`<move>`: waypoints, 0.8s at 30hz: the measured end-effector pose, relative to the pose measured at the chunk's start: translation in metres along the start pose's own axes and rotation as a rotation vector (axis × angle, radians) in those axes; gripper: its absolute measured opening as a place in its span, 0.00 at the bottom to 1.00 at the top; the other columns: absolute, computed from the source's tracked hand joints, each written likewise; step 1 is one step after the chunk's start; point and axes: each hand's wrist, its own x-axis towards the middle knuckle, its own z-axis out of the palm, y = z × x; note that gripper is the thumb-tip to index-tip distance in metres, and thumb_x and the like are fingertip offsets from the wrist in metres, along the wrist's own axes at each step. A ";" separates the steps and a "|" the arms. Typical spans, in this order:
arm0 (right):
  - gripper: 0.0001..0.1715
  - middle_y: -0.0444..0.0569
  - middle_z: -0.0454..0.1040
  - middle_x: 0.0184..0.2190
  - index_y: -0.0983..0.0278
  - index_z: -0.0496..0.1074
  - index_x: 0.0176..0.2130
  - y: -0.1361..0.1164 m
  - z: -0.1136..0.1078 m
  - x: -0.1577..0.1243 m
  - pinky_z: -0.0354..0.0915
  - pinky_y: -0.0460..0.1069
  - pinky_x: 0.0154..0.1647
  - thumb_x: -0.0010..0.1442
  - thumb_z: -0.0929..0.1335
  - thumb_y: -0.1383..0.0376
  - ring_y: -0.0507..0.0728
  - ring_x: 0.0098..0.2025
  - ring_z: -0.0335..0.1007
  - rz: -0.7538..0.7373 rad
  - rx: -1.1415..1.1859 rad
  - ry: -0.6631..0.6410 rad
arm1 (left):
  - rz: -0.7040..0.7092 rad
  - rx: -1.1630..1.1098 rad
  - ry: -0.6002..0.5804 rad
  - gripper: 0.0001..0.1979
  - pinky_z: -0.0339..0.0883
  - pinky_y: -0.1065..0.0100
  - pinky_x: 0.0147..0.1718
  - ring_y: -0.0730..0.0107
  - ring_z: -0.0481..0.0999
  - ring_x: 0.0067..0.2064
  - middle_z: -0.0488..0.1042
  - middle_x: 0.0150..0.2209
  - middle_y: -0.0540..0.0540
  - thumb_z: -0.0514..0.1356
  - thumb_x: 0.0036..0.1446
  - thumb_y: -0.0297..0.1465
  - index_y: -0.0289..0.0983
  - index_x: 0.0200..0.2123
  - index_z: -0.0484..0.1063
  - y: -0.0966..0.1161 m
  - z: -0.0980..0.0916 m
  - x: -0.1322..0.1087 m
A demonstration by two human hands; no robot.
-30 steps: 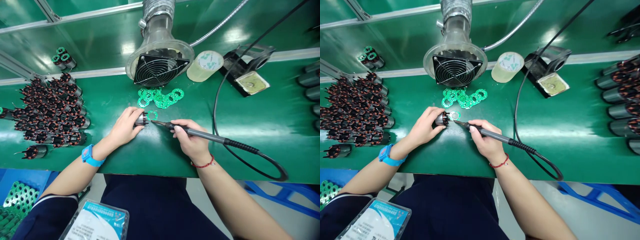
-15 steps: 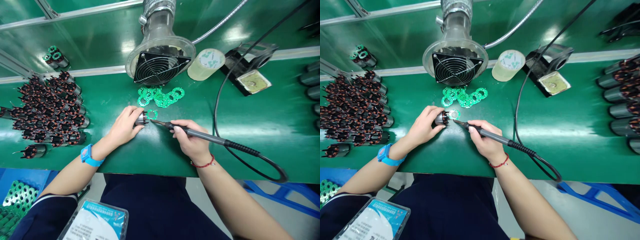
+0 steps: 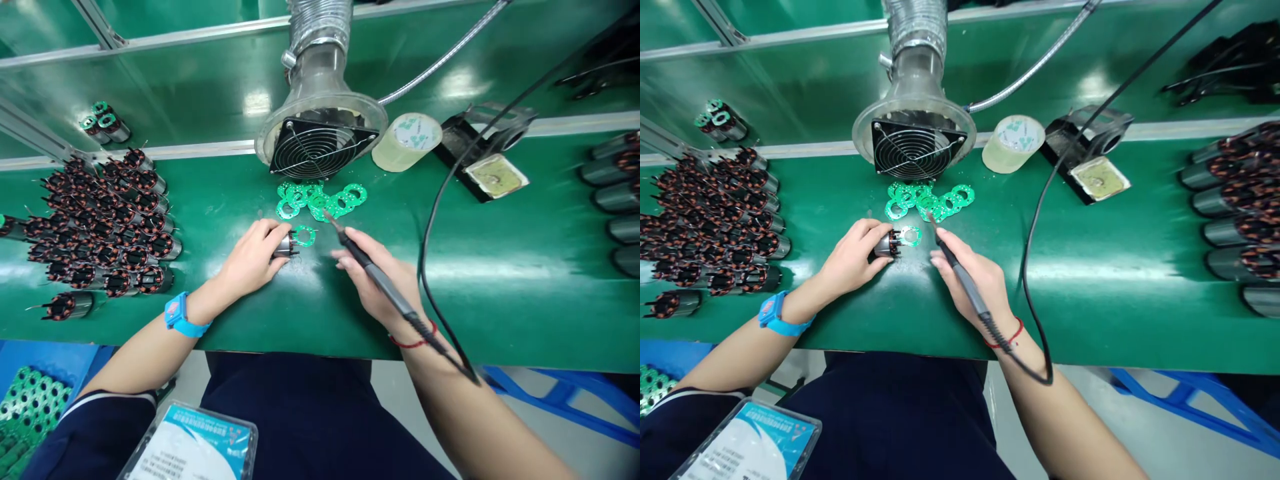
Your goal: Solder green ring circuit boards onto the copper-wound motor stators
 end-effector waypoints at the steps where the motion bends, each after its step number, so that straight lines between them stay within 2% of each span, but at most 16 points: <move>1: 0.20 0.47 0.81 0.38 0.56 0.66 0.57 -0.002 -0.001 0.001 0.74 0.53 0.41 0.65 0.64 0.59 0.57 0.36 0.80 0.035 0.021 -0.043 | -0.015 -0.014 0.001 0.23 0.68 0.54 0.51 0.55 0.69 0.52 0.69 0.50 0.38 0.62 0.57 0.28 0.35 0.55 0.63 0.001 0.000 0.000; 3: 0.17 0.46 0.81 0.35 0.56 0.66 0.54 -0.007 -0.001 0.003 0.74 0.52 0.38 0.67 0.62 0.60 0.56 0.34 0.80 0.092 0.031 -0.099 | -0.077 -0.071 0.011 0.22 0.67 0.53 0.51 0.55 0.69 0.52 0.69 0.49 0.39 0.63 0.56 0.29 0.36 0.53 0.64 0.003 -0.002 -0.001; 6: 0.13 0.46 0.79 0.33 0.56 0.67 0.49 -0.015 0.005 0.008 0.72 0.52 0.37 0.65 0.64 0.60 0.57 0.34 0.79 0.128 -0.008 -0.131 | -0.211 -0.226 0.038 0.22 0.68 0.54 0.49 0.57 0.70 0.49 0.70 0.46 0.41 0.65 0.54 0.32 0.36 0.50 0.65 0.006 -0.007 -0.004; 9: 0.16 0.44 0.78 0.32 0.57 0.66 0.49 -0.022 0.018 0.012 0.71 0.51 0.35 0.61 0.68 0.59 0.56 0.33 0.77 0.173 0.053 -0.122 | -0.272 -0.438 0.001 0.21 0.70 0.57 0.45 0.60 0.72 0.45 0.71 0.45 0.43 0.65 0.53 0.35 0.36 0.48 0.65 0.009 -0.012 -0.006; 12: 0.17 0.46 0.78 0.36 0.57 0.63 0.50 -0.027 0.033 0.014 0.72 0.52 0.42 0.63 0.67 0.59 0.56 0.39 0.78 0.214 0.274 0.048 | -0.217 -0.570 -0.085 0.24 0.69 0.58 0.47 0.60 0.73 0.47 0.71 0.49 0.40 0.65 0.52 0.32 0.36 0.51 0.63 0.007 -0.012 -0.007; 14: 0.17 0.47 0.79 0.37 0.56 0.61 0.51 -0.029 0.041 0.016 0.72 0.53 0.42 0.64 0.65 0.58 0.57 0.41 0.78 0.219 0.424 0.131 | -0.152 -0.523 -0.115 0.25 0.66 0.56 0.51 0.58 0.72 0.51 0.71 0.51 0.39 0.66 0.51 0.30 0.36 0.52 0.62 0.003 -0.009 -0.006; 16: 0.17 0.46 0.78 0.34 0.56 0.59 0.52 -0.028 0.045 0.017 0.73 0.52 0.35 0.65 0.64 0.57 0.57 0.37 0.78 0.198 0.500 0.099 | -0.089 -0.407 -0.129 0.24 0.61 0.52 0.54 0.56 0.71 0.52 0.72 0.50 0.40 0.66 0.51 0.29 0.37 0.50 0.63 -0.001 -0.006 -0.005; 19: 0.18 0.44 0.76 0.31 0.56 0.58 0.53 -0.026 0.047 0.019 0.69 0.50 0.25 0.66 0.62 0.56 0.55 0.28 0.74 0.121 0.473 -0.035 | -0.019 -0.278 -0.143 0.20 0.57 0.49 0.56 0.53 0.69 0.53 0.74 0.48 0.42 0.65 0.53 0.31 0.38 0.49 0.65 -0.005 -0.004 -0.004; 21: 0.21 0.44 0.75 0.32 0.56 0.58 0.55 -0.026 0.048 0.017 0.70 0.51 0.29 0.65 0.64 0.57 0.55 0.30 0.74 0.038 0.387 -0.078 | -0.011 -0.262 -0.156 0.20 0.57 0.49 0.55 0.53 0.69 0.53 0.73 0.48 0.42 0.63 0.54 0.30 0.38 0.49 0.65 -0.005 -0.005 -0.004; 24: 0.28 0.50 0.74 0.44 0.56 0.57 0.57 -0.030 0.047 0.008 0.72 0.58 0.46 0.61 0.69 0.60 0.60 0.46 0.73 -0.092 0.164 -0.056 | -0.040 -0.344 -0.202 0.21 0.59 0.51 0.55 0.53 0.67 0.54 0.72 0.50 0.42 0.61 0.54 0.28 0.40 0.52 0.64 -0.005 -0.012 -0.005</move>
